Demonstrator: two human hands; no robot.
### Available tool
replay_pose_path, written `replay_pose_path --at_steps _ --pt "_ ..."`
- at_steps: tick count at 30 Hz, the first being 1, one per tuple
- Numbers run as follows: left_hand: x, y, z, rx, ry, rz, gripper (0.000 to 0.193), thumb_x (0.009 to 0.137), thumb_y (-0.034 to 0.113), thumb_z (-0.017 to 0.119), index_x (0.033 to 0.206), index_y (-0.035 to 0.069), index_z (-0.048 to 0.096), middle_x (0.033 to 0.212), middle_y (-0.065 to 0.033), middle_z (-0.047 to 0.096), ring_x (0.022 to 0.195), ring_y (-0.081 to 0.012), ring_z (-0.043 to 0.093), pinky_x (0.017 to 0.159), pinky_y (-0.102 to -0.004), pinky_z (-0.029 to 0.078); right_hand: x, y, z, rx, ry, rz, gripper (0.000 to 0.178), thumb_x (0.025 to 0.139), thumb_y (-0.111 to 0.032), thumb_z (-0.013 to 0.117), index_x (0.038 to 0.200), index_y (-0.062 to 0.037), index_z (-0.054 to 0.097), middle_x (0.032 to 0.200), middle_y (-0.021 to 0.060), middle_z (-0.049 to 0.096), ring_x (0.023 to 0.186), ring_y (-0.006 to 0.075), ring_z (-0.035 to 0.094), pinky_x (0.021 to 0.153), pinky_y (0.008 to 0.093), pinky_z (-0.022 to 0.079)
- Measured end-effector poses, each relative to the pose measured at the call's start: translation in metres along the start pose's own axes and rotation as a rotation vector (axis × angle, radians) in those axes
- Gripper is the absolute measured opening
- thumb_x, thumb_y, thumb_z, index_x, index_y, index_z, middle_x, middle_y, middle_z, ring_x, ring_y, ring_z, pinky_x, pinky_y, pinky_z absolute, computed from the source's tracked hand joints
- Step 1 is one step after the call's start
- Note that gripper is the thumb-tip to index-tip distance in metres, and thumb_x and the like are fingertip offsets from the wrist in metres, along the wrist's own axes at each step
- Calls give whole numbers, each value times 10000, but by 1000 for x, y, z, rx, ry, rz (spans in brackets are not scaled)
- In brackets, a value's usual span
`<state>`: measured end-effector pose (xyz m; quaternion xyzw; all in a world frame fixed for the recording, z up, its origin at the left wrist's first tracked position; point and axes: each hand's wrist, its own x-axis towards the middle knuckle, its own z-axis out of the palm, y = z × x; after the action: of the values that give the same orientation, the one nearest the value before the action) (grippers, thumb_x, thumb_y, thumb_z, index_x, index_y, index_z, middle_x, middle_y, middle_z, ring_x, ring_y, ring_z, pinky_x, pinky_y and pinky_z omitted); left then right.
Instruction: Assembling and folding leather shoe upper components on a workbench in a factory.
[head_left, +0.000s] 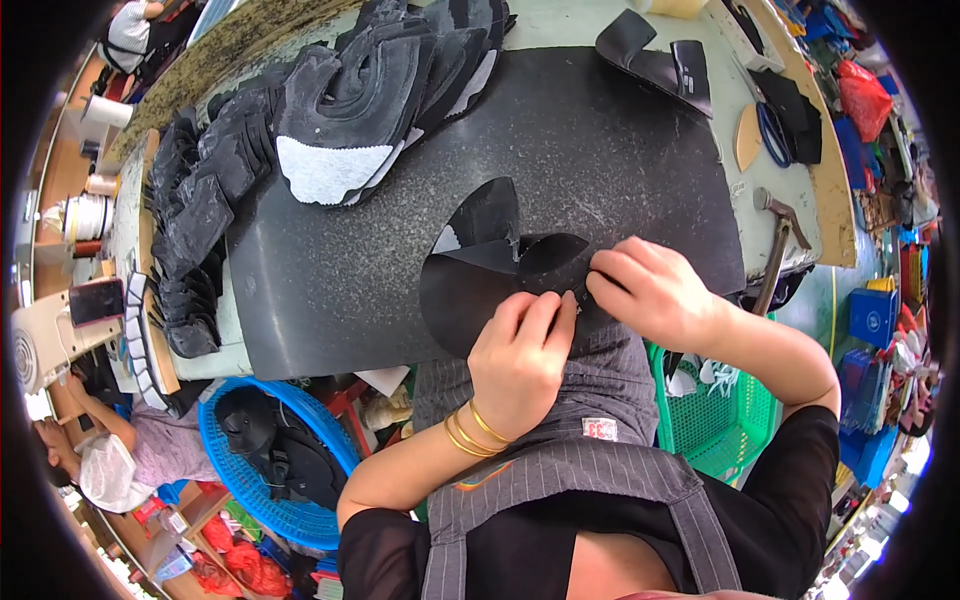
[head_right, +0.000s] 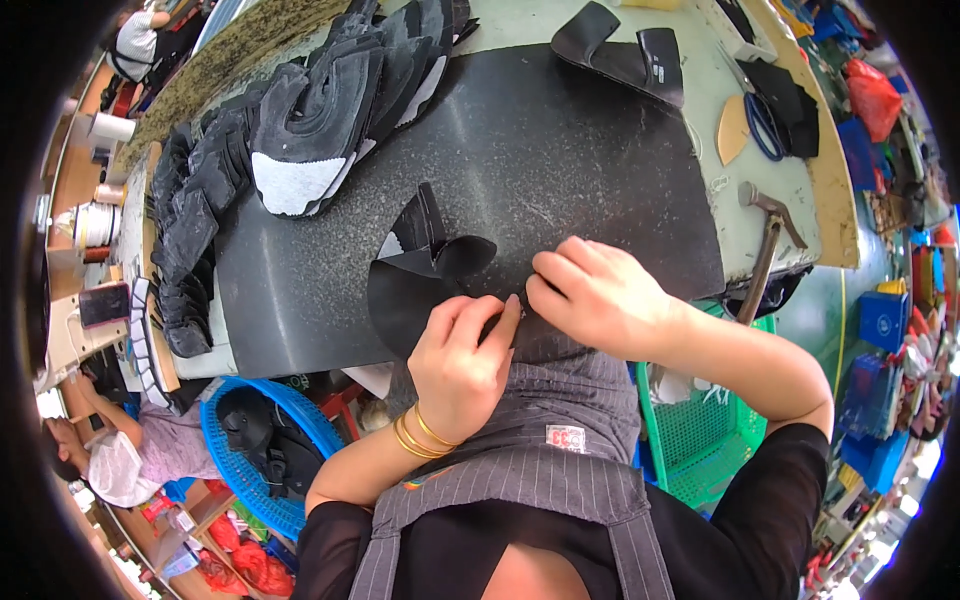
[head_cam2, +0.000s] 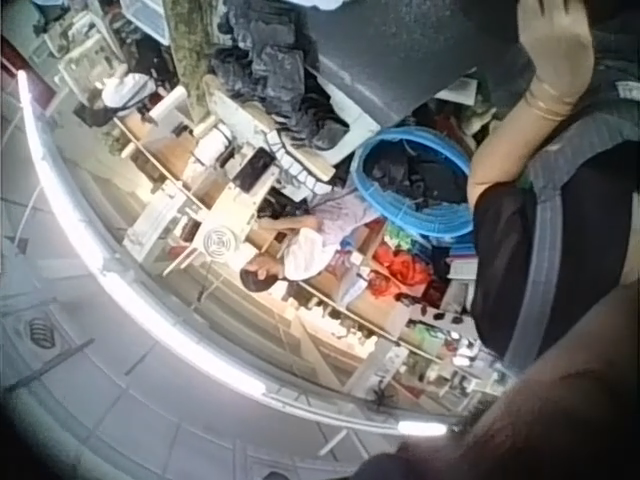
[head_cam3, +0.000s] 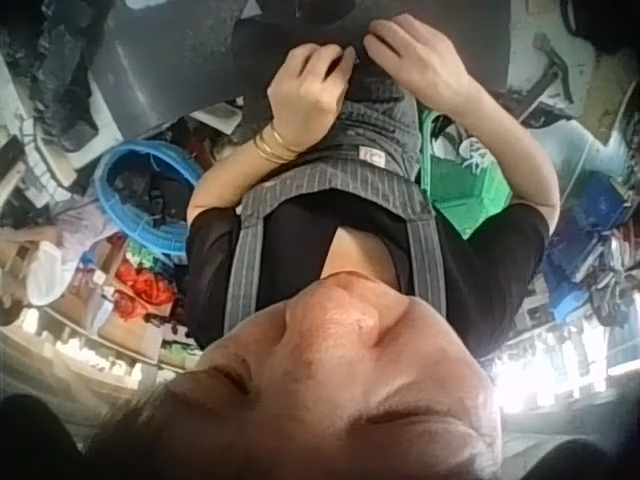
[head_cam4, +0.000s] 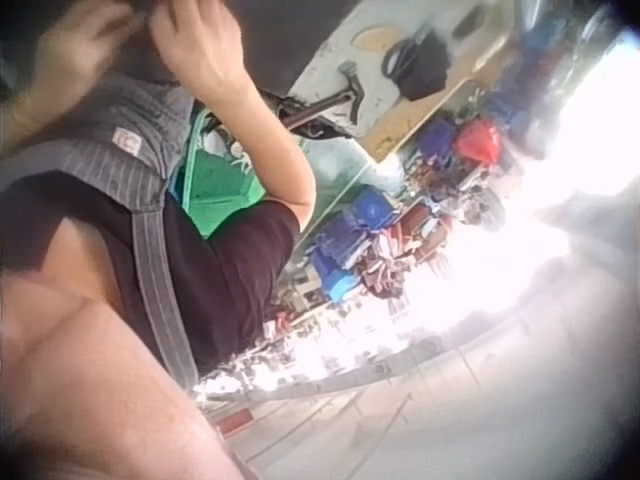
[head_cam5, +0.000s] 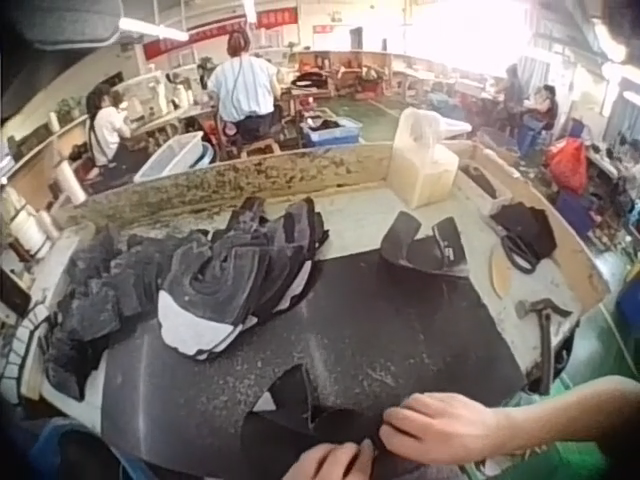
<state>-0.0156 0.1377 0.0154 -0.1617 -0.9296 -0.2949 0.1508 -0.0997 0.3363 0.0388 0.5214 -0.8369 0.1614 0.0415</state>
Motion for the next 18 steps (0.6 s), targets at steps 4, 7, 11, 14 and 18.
replay_pose_path --at_steps 4,7,11,14,18 --pt "-7 2 11 244 91 144 334 701 74 679 1024 48 761 997 -21 647 902 -176 625 724 -290 550 -11 2 10 -140 156 -109 429 644 -128 673 1036 44 667 1064 171 635 860 278 649 693 360 582" --pt "-8 0 13 283 98 190 328 713 96 678 1026 38 759 1006 -31 655 908 -179 629 724 -289 555 -8 -2 13 -159 149 -32 413 639 -135 664 1020 25 678 1040 137 633 859 253 649 720 343 584" --pt "-7 0 11 298 72 196 333 728 104 664 1039 36 760 1013 -42 659 919 -185 630 748 -290 563 -8 -4 12 -238 158 -27 388 633 -145 649 988 5 694 1035 111 643 866 236 655 737 327 587" --pt "-6 4 12 338 68 201 331 732 102 661 1041 35 762 1014 -45 659 919 -188 629 755 -289 567 -18 0 13 -270 218 -125 399 631 -147 640 993 6 711 1051 123 663 897 245 668 752 323 589" --pt "-6 8 11 364 52 194 325 734 94 664 1037 34 763 1021 -47 656 918 -195 626 758 -292 570 -20 -4 15 -277 193 -91 439 615 -152 630 1005 31 715 1054 136 671 922 267 672 770 333 591"
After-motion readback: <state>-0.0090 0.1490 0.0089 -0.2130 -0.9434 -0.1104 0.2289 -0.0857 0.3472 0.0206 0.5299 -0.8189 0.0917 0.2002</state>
